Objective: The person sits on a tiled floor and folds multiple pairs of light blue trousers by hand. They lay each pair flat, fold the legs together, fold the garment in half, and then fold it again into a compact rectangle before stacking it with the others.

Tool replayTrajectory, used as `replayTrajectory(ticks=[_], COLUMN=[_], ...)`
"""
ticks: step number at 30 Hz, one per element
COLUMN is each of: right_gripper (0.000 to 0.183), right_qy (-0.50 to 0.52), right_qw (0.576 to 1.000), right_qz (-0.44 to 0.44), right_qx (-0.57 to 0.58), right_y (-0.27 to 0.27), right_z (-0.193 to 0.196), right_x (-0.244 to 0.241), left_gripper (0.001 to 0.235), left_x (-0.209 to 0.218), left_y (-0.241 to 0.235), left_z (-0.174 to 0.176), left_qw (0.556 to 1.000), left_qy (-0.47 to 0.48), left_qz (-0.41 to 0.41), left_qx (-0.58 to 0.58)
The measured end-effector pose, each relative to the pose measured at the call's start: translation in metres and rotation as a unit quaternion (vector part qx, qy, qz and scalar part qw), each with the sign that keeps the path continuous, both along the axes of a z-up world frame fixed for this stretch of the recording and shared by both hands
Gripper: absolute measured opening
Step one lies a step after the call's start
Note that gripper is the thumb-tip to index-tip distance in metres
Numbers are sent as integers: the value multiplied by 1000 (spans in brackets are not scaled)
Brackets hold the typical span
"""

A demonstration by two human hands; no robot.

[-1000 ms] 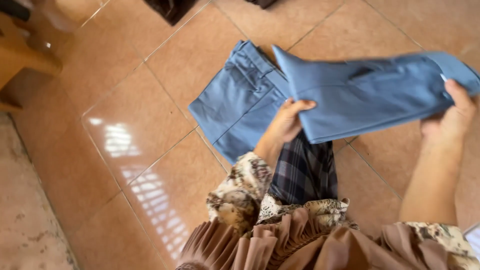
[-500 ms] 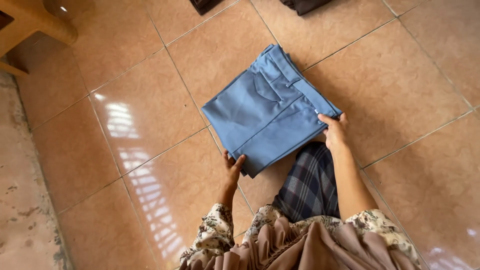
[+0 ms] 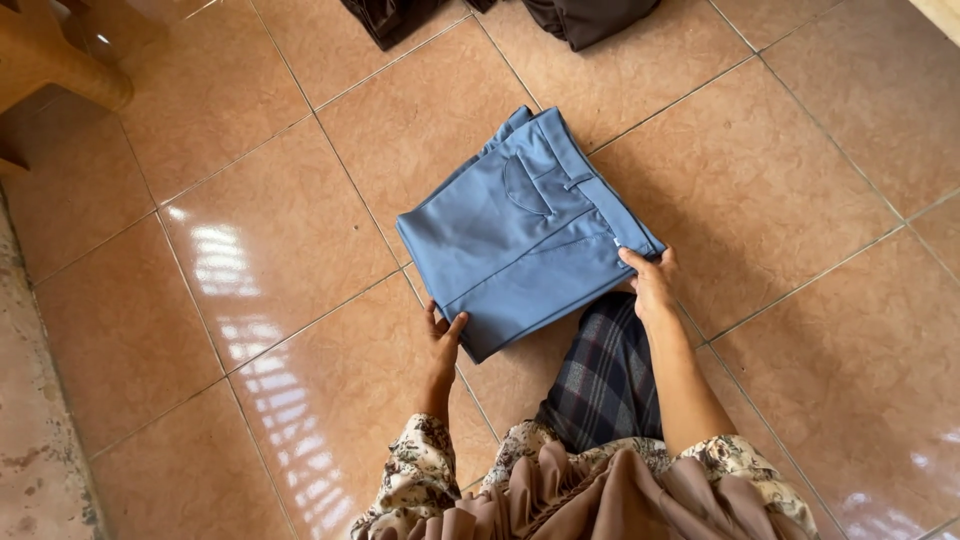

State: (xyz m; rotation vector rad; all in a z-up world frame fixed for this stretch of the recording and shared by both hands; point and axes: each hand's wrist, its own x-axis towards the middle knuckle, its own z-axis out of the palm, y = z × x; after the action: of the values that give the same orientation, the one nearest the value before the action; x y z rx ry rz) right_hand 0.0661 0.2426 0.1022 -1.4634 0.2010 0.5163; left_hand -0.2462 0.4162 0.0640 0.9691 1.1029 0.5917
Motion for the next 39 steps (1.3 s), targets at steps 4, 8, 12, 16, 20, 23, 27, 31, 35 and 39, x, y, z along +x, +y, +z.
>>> replayTrajectory(ticks=[4, 8, 12, 16, 20, 23, 27, 31, 35, 39], right_gripper=[83, 75, 67, 70, 71, 72, 73, 73, 73, 72], right_qy=[-64, -355, -529, -540, -526, -495, -456, -415, -384, -389], right_qw=[995, 898, 732, 671, 678, 678, 691, 706, 720, 707], right_qz=[10, 76, 107, 216, 222, 198, 150, 118, 104, 50], right_qx=[-74, -248, -416, -460, -462, -506, -540, -562, -569, -588], right_y=[2, -10, -9, -14, -37, -72, -132, -173, -191, -231], right_z=[-4, 15, 43, 41, 45, 43, 17, 6, -1, -3], right_x=[3, -2, -20, -30, -25, -14, 2, 8, 7, -2], left_gripper=[79, 55, 60, 67, 69, 70, 71, 70, 68, 69], left_x=[-3, 6, 54, 113, 161, 195, 232, 249, 255, 269], left_y=[8, -6, -13, -24, -56, -85, -137, -173, -191, -227], left_z=[-79, 44, 102, 69, 64, 65, 67, 72, 70, 60], left_qw=[989, 873, 789, 712, 701, 691, 674, 654, 631, 601], left_qy=[29, 261, 383, 389, 346, 314, 261, 229, 224, 175], left_qz=[62, 55, -58, -98, -157, -195, -248, -290, -305, -330], left_qx=[131, 408, 477, 576, 604, 621, 645, 660, 677, 707])
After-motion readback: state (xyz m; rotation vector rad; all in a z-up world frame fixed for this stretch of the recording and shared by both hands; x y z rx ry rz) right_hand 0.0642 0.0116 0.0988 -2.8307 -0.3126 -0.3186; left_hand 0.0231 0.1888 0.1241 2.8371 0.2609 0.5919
